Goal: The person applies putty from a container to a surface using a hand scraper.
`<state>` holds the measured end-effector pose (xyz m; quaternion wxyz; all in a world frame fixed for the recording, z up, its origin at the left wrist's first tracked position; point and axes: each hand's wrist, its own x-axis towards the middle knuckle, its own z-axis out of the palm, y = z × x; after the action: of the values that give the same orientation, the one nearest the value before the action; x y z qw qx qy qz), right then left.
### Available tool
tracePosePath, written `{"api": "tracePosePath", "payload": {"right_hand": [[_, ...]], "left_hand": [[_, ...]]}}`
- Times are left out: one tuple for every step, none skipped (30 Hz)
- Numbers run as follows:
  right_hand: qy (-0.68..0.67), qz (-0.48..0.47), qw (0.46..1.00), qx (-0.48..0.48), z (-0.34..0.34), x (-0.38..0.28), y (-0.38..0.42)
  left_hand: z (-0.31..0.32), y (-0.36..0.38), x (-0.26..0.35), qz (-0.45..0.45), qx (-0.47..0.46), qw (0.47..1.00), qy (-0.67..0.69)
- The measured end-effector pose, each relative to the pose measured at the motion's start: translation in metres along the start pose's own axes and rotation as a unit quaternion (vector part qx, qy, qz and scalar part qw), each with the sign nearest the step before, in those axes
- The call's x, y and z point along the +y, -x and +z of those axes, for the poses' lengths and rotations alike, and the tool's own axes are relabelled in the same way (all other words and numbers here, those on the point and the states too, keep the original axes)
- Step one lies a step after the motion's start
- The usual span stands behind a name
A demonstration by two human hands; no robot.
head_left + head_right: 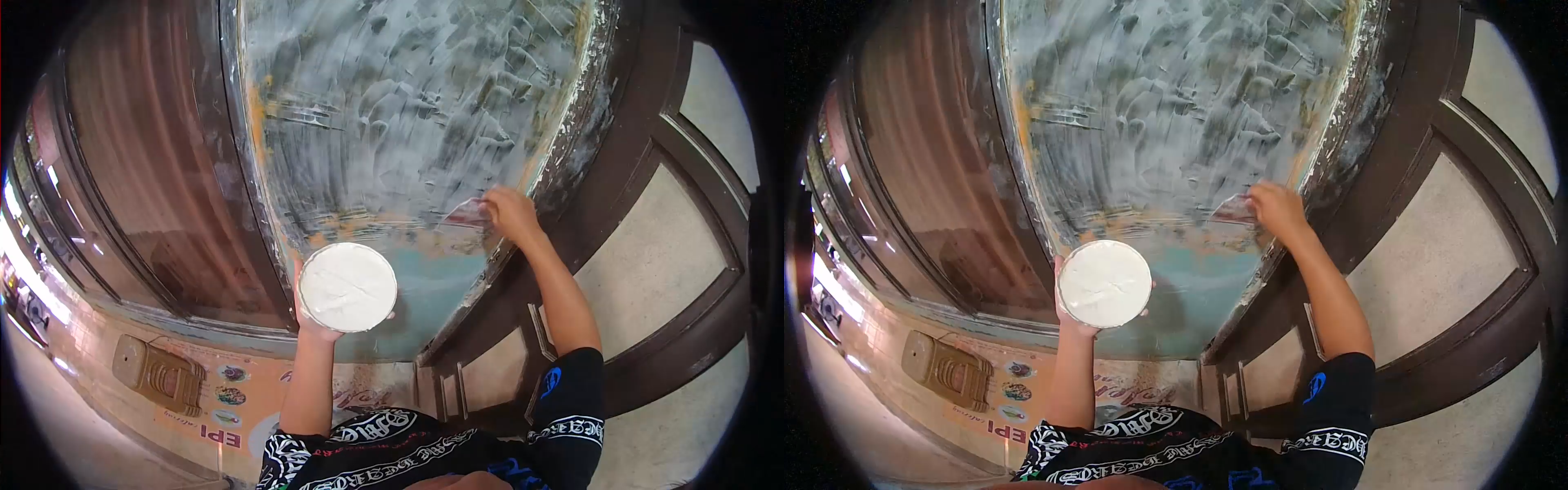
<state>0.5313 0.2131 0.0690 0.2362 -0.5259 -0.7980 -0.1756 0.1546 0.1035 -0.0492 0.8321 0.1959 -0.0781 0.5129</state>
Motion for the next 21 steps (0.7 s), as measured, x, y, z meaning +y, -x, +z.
{"api": "tracePosePath", "payload": {"right_hand": [[0.025,0.021,0.998,0.047,-0.014,0.003,-0.011],[0.048,0.043,0.994,0.091,-0.032,0.008,-0.021],[0.036,0.041,0.988,0.143,-0.058,0.01,-0.031],[0.025,0.039,0.98,0.194,-0.084,0.013,-0.04],[0.0,0.028,0.974,0.223,-0.105,0.019,-0.046],[-0.025,0.017,0.967,0.253,-0.118,0.022,-0.049],[-0.025,0.018,0.967,0.252,-0.12,0.02,-0.045],[-0.057,0.019,0.971,0.23,-0.121,0.015,-0.037],[-0.088,0.02,0.974,0.208,-0.12,0.009,-0.028],[-0.097,0.019,0.982,0.158,-0.108,0.001,-0.018],[-0.062,0.042,0.993,0.095,-0.096,-0.017,-0.006],[-0.047,0.033,0.994,0.095,-0.057,-0.012,0.006],[0.021,0.027,0.999,0.02,-0.043,-0.029,0.015],[0.042,0.011,0.998,-0.038,-0.013,-0.02,0.021],[0.057,0.01,0.997,-0.048,-0.004,-0.021,0.02],[0.071,0.008,0.996,-0.056,0.0,-0.02,0.019],[0.08,0.015,0.997,0.001,-0.006,-0.01,0.01],[0.089,0.023,0.994,0.057,-0.016,0.003,-0.004],[0.085,0.051,0.99,0.104,-0.043,0.003,-0.016],[0.081,0.079,0.982,0.15,-0.077,0.0,-0.025],[0.036,0.07,0.976,0.203,-0.101,0.006,-0.033]], "left_hand": [[0.001,-0.003,0.001,-0.001,0.006,1.0,0.001],[0.002,-0.004,0.002,-0.001,0.006,1.0,-0.001],[0.002,-0.004,0.002,-0.003,0.004,1.0,-0.001],[0.002,-0.004,0.001,-0.005,0.003,1.0,-0.001],[0.002,-0.004,0.001,-0.007,0.005,1.0,-0.001],[0.001,-0.003,0.002,-0.008,0.001,1.0,0.005],[-0.001,-0.002,0.002,-0.008,-0.004,1.0,0.011],[-0.002,-0.001,0.003,-0.007,-0.009,1.0,0.017],[0.001,0.0,0.003,-0.003,-0.006,1.0,0.018],[-0.002,0.0,0.004,-0.002,-0.007,1.0,0.019],[-0.005,0.001,0.004,0.003,-0.003,1.0,0.013],[-0.007,0.002,0.004,0.007,0.001,1.0,0.006],[-0.002,0.002,0.003,0.0,-0.003,1.0,0.019],[-0.002,0.002,0.002,0.0,-0.003,1.0,0.02],[-0.002,0.001,0.001,-0.003,-0.009,1.0,0.016],[-0.001,0.0,0.001,-0.005,-0.015,1.0,0.011],[-0.004,-0.001,0.0,-0.005,-0.024,1.0,0.015],[-0.005,-0.003,0.001,-0.004,-0.025,1.0,0.013],[-0.006,-0.003,0.001,-0.004,-0.024,1.0,0.007],[-0.006,-0.003,0.001,-0.004,-0.024,1.0,0.002],[0.0,-0.001,0.001,0.007,0.01,1.0,-0.011]]}}
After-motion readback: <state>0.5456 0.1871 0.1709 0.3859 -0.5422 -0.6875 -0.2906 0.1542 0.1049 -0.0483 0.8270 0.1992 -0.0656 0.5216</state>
